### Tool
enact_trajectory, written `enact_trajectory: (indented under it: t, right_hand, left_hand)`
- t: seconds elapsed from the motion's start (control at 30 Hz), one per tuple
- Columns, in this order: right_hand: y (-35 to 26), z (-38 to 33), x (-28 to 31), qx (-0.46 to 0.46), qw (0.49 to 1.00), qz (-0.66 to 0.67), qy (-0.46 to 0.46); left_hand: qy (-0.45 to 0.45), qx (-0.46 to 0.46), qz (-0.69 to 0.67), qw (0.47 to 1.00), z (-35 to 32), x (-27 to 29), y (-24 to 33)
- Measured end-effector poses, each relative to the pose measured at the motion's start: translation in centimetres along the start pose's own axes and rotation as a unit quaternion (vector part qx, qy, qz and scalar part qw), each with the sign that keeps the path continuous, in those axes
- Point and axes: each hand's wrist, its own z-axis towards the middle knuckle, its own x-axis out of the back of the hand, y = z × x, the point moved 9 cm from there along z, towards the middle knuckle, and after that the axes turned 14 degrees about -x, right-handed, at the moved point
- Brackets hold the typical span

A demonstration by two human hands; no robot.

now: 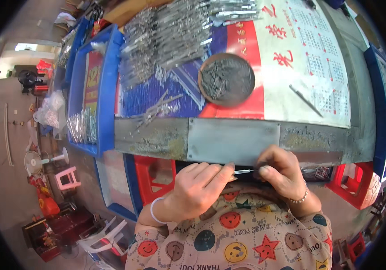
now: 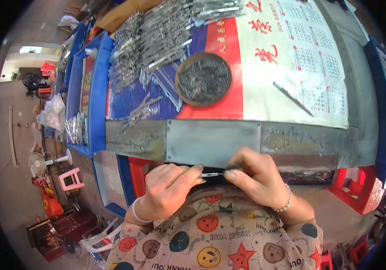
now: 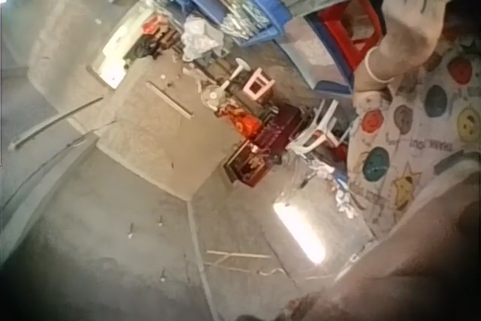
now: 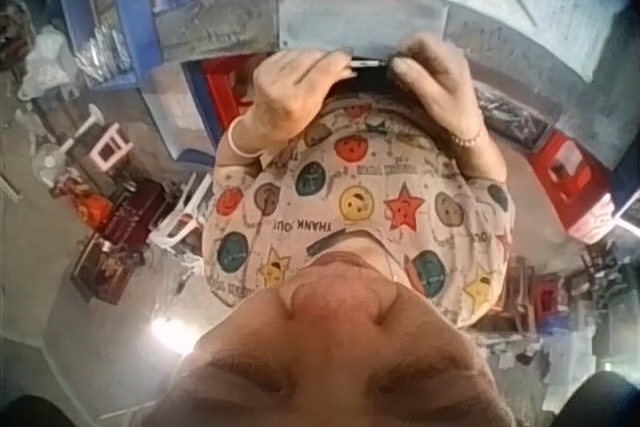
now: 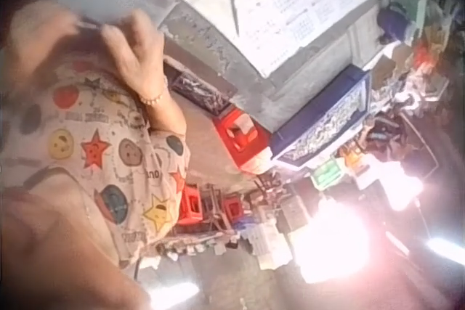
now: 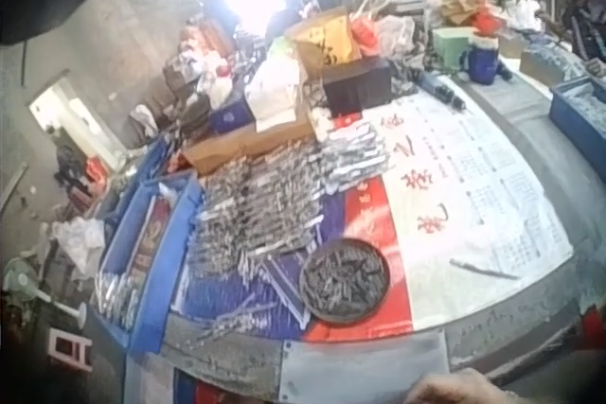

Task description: Assembling small metal components, likely hair clips, by inserting pins into metal frames.

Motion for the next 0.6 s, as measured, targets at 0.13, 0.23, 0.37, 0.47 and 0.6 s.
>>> enact_trajectory:
  t: [0.13, 0.23, 0.37, 0.47, 0.6]
  right_hand:
    - [-1.8, -2.3, 4.5, 0.189, 0.961, -0.066, 0.191]
    - [-1.2, -3.8, 6.2, 0.241, 0.916, -0.161, 0.277]
    - [-1.7, -4.4, 5.6, 0.307, 0.88, -0.224, 0.285]
    - [-2.4, -3.8, 5.4, 0.315, 0.877, -0.225, 0.284]
    - [-2.5, -3.8, 5.7, 0.309, 0.882, -0.191, 0.3]
  left_hand:
    - [0.07, 0.039, -0.013, 0.997, 2.4, 2.1, -3.1]
    - [0.078, 0.068, -0.016, 0.994, 6.4, 3.0, -7.5]
    - [0.118, 0.004, -0.002, 0.993, 12.3, 2.7, -13.8]
    - [0.13, -0.032, 0.014, 0.991, 17.5, 1.4, -18.7]
    - [0.11, -0.05, 0.066, 0.99, 23.3, -1.3, -24.5]
